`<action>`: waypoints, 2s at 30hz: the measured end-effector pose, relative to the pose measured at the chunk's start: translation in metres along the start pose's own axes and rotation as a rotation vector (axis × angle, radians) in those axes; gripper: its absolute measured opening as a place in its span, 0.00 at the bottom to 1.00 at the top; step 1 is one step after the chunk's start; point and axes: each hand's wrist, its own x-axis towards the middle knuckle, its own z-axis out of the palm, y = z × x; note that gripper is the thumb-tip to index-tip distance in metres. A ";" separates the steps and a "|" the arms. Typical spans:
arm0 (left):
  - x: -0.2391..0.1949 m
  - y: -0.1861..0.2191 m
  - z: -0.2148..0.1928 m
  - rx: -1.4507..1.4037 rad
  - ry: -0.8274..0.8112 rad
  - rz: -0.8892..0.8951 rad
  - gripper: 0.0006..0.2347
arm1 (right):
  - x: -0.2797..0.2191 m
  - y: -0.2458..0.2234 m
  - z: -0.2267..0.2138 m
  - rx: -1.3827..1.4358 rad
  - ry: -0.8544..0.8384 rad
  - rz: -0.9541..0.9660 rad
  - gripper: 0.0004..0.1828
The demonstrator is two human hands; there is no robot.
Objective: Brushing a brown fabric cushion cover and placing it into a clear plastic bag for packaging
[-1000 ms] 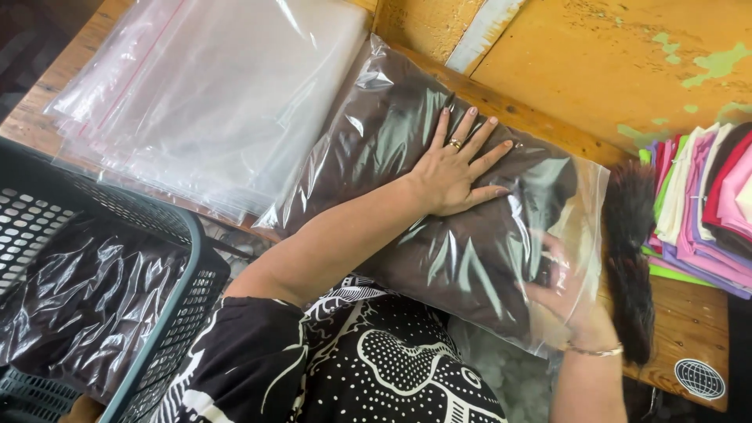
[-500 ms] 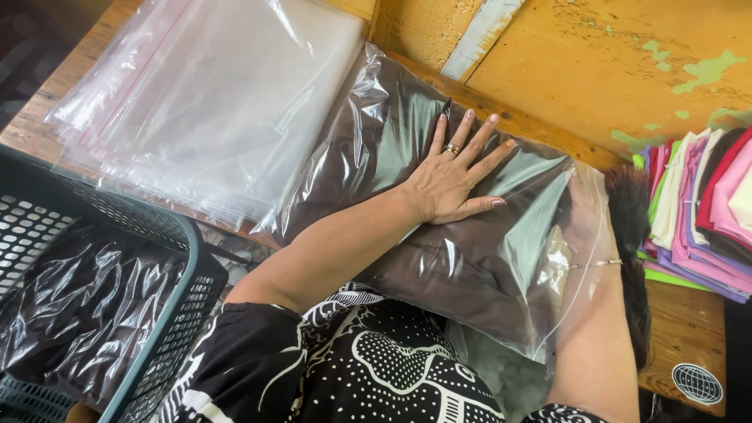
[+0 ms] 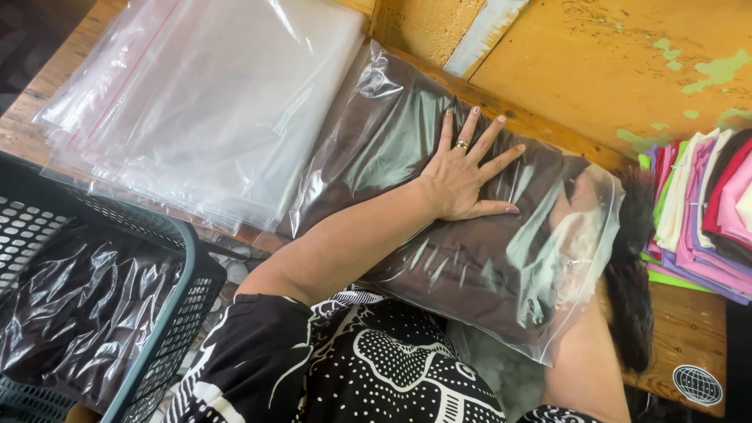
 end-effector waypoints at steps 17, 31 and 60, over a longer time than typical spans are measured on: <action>0.018 -0.003 0.004 -0.004 -0.041 -0.013 0.40 | 0.028 0.009 0.011 -0.048 0.014 -0.207 0.30; 0.011 -0.002 -0.009 -0.032 -0.174 -0.018 0.44 | -0.005 0.039 -0.046 0.619 -0.433 0.121 0.31; 0.012 0.001 -0.024 -0.026 -0.268 -0.059 0.45 | -0.116 0.049 -0.077 0.146 -0.923 -0.356 0.40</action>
